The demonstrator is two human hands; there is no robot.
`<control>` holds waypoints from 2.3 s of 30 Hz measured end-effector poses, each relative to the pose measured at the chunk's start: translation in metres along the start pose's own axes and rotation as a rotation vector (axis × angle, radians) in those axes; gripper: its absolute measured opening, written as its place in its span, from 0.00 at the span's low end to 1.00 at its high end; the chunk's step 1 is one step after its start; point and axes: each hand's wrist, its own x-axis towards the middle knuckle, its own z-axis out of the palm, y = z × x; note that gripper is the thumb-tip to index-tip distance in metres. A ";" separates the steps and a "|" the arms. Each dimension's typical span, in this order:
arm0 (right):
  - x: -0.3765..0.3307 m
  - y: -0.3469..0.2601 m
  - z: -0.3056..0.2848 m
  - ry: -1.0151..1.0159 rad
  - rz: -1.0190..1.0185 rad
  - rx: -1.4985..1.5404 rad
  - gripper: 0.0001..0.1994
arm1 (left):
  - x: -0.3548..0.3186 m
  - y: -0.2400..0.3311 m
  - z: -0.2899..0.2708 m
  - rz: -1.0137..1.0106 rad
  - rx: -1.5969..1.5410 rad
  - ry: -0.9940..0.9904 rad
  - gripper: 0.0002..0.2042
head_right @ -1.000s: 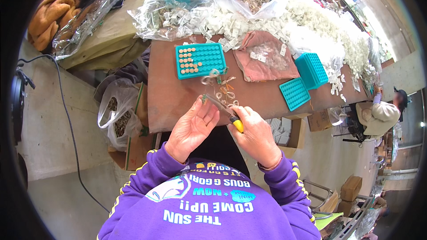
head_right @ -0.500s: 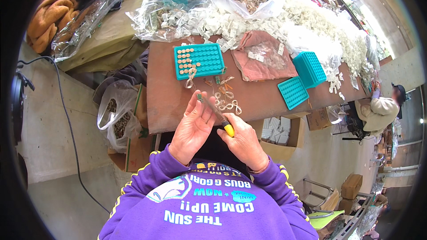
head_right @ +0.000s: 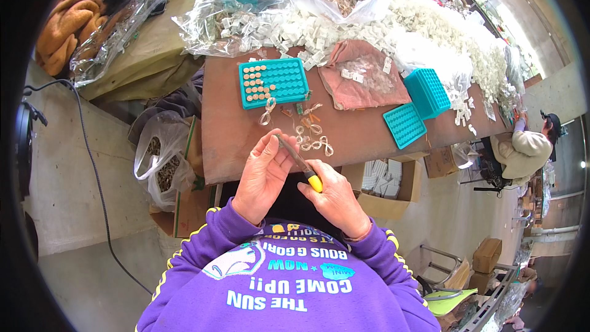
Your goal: The person repeatedly picks small white plastic connectors and clear coiled cords from a table, inserts the cord into the connector, and uses yellow-handled pliers to crimp or secure the connection. The finished units are placed into a teal tray. Other workers are visible in the background performing similar tasks.
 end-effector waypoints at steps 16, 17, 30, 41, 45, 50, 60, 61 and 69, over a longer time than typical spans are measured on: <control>-0.003 0.006 0.007 0.114 -0.101 -0.118 0.21 | -0.001 -0.005 0.000 0.062 -0.138 0.069 0.08; -0.003 0.007 0.008 0.111 -0.100 -0.106 0.21 | -0.001 -0.006 0.000 0.050 -0.159 0.081 0.08; -0.005 0.005 0.012 0.081 -0.031 -0.006 0.20 | -0.001 -0.011 -0.003 -0.003 -0.234 0.124 0.08; -0.011 0.001 0.017 0.059 0.061 0.165 0.21 | -0.005 -0.009 0.001 0.044 -0.060 0.110 0.08; -0.011 0.002 0.018 0.080 0.042 0.160 0.21 | -0.004 -0.013 0.002 0.085 0.004 0.142 0.08; -0.011 0.006 0.022 0.084 -0.010 0.209 0.20 | -0.005 -0.013 0.000 0.071 0.044 0.105 0.09; -0.013 0.017 0.021 -0.035 0.065 0.419 0.17 | -0.009 -0.009 0.004 0.016 0.103 0.121 0.11; -0.014 0.018 0.020 -0.034 0.046 0.430 0.17 | -0.008 -0.009 0.005 0.013 0.105 0.123 0.11; -0.017 0.024 0.019 -0.024 0.040 0.428 0.16 | -0.009 -0.015 0.011 0.018 0.124 0.128 0.11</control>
